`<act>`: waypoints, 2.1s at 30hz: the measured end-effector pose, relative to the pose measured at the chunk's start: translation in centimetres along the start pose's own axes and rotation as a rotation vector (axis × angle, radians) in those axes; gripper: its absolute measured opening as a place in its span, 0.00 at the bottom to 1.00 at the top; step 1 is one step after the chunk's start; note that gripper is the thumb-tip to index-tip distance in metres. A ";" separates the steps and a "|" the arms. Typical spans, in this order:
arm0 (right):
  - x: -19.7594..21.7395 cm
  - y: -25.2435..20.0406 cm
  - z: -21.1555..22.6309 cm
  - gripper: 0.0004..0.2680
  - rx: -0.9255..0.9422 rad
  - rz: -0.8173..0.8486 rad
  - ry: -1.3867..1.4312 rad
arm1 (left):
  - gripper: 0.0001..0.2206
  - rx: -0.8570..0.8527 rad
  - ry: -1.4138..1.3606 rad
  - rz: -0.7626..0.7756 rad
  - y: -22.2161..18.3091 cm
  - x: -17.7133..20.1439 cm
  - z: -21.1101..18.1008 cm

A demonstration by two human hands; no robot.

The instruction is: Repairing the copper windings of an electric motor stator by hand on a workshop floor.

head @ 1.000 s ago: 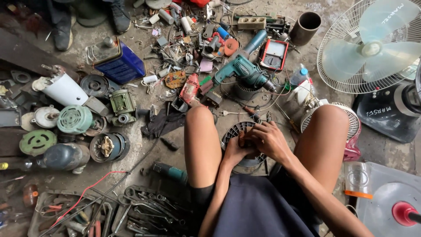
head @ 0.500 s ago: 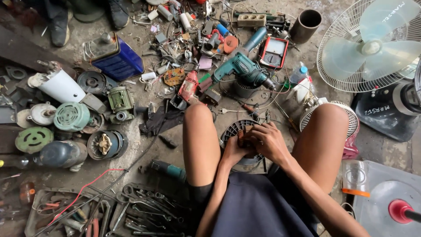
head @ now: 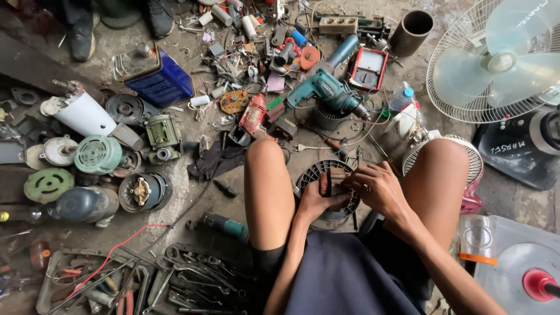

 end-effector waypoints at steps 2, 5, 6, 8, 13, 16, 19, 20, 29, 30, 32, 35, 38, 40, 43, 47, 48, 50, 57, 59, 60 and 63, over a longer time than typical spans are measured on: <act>-0.8 0.8 0.5 0.04 0.024 0.001 0.006 | 0.15 -0.005 0.052 -0.012 1.6 0.3 4.3; -1.8 1.0 0.9 0.05 0.044 0.007 0.006 | 0.15 0.002 0.128 -0.020 2.0 0.2 5.7; -2.1 1.2 1.0 0.05 0.053 0.014 0.005 | 0.15 0.008 0.150 -0.030 2.0 0.4 5.2; -1.2 0.6 0.3 0.05 0.044 0.014 -0.009 | 0.15 0.002 0.082 -0.029 0.3 0.0 1.2; -1.4 1.2 0.8 0.05 0.009 0.024 -0.005 | 0.17 0.003 0.122 -0.065 3.2 0.4 8.3; -1.4 1.1 -0.2 0.05 0.015 0.017 0.001 | 0.17 0.015 0.189 -0.056 2.5 0.5 4.7; -0.3 -0.5 -1.8 0.06 -0.067 0.116 -0.016 | 0.18 0.010 0.058 -0.053 0.8 0.5 3.1; -0.3 -0.7 -1.7 0.06 -0.046 0.105 -0.026 | 0.19 -0.019 0.020 -0.062 0.3 0.1 2.5; 1.1 -1.7 -5.0 0.03 -0.104 0.000 0.163 | 0.22 -0.109 -0.062 0.022 0.3 -0.6 -1.2; 1.4 -2.2 -5.7 0.03 -0.137 -0.027 0.189 | 0.23 -0.109 -0.071 0.035 0.0 -0.8 -1.4; 0.9 -1.9 -3.8 0.03 -0.135 -0.005 0.202 | 0.22 -0.087 -0.056 0.041 -0.1 -0.8 0.0; -1.0 0.4 -1.2 0.04 -0.040 0.007 0.195 | 0.17 -0.093 0.007 0.021 1.3 -0.2 3.0; -1.5 1.1 -0.5 0.04 0.029 0.041 0.179 | 0.14 -0.098 0.036 0.015 2.0 -0.1 6.3; -1.0 0.8 -0.7 0.03 0.049 0.063 0.178 | 0.14 -0.117 0.034 0.013 1.4 0.0 4.0; -1.2 0.8 -1.2 0.04 0.005 0.078 0.181 | 0.16 -0.080 -0.055 0.027 0.6 -0.2 0.6; -1.3 1.3 -0.1 0.03 0.058 0.053 0.148 | 0.15 -0.120 0.033 -0.022 1.7 -0.6 4.7; -1.0 1.7 -0.2 0.03 0.052 0.087 0.128 | 0.17 -0.130 0.037 -0.049 1.9 -0.4 4.1; -1.0 1.1 -0.2 0.05 0.054 0.069 0.073 | 0.18 -0.143 0.049 -0.035 1.5 0.0 3.5; -1.6 1.4 -0.8 0.04 0.033 0.087 0.065 | 0.21 -0.073 0.052 -0.034 2.1 0.5 4.9; -1.3 1.5 -0.2 0.04 0.023 0.087 0.092 | 0.19 -0.070 0.068 -0.019 2.8 0.5 6.3; -1.1 1.3 -0.1 0.04 -0.005 0.102 0.129 | 0.17 -0.044 0.079 0.001 3.1 0.2 7.2; -3.4 2.8 1.3 0.04 0.085 0.071 0.142 | 0.17 -0.016 0.223 -0.024 3.4 0.3 9.1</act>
Point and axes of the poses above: each hand's wrist, its own y-axis towards the middle knuckle, its own x-axis out of the back of the hand, z = x × y, the point moved 5 cm from there along y, towards the middle knuckle, and after that the axes turned 5 degrees about y, right-handed, at the moved point
